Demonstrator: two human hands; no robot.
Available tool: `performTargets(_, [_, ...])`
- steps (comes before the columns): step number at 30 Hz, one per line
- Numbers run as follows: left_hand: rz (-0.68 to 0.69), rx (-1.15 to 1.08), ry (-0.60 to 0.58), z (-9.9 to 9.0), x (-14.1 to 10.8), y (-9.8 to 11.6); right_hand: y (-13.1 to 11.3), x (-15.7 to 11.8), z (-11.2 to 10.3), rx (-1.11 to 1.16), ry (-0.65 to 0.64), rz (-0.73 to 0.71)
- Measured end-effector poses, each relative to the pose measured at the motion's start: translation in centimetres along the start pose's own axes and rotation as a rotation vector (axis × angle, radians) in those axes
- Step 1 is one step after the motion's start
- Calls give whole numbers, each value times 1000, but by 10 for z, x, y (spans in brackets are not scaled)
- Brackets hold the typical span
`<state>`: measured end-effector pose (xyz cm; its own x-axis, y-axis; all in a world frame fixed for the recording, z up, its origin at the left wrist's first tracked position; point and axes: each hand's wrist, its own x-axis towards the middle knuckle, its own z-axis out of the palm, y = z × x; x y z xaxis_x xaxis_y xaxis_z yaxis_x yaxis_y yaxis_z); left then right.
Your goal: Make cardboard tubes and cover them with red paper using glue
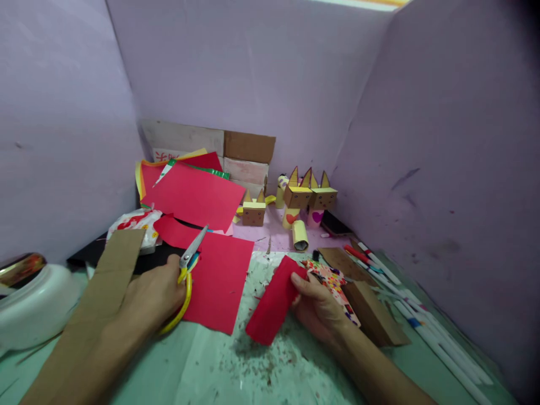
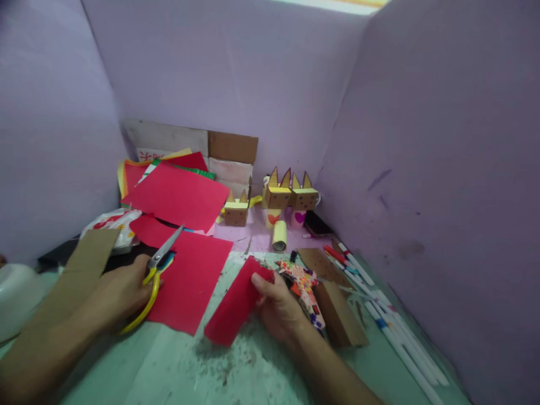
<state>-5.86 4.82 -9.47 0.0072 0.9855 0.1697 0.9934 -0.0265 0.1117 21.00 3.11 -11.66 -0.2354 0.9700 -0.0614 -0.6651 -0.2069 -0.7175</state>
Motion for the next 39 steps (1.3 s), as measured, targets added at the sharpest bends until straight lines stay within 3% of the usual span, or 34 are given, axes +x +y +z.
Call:
performTargets(6, [-48, 47, -16, -6, 0, 2, -3, -1, 3, -21, 51, -48])
performTargets(10, [-34, -187, -23, -8, -7, 23, -5, -4, 6, -3, 52, -73])
performTargets(13, [162, -580, -267, -2, -20, 53, -3, -7, 6, 48, 63, -83])
performTargets(15, [247, -1085, -574, 5, -28, 72, 0, -9, 5, 66, 62, -91])
performTargets(17, [261, -1344, -695, 12, -32, 86, 3, -11, 2, 65, 45, -88])
performTargets(21, [234, -1400, -717, 17, -31, 92, 8, -13, -1, 70, 30, -30])
performTargets(27, [260, -1535, -918, 9, -31, 88, 7, -14, 0, 117, -21, -31])
performTargets(28, [252, -1519, -893, 8, -32, 89, 6, -14, 1, 111, -16, -47])
performTargets(33, [130, -1197, -523, 11, -32, 92, 4, -13, 9, 10, 85, -95])
performTargets(39, [90, -1188, -534, 6, -30, 90, 6, -9, 12, -55, 111, -62])
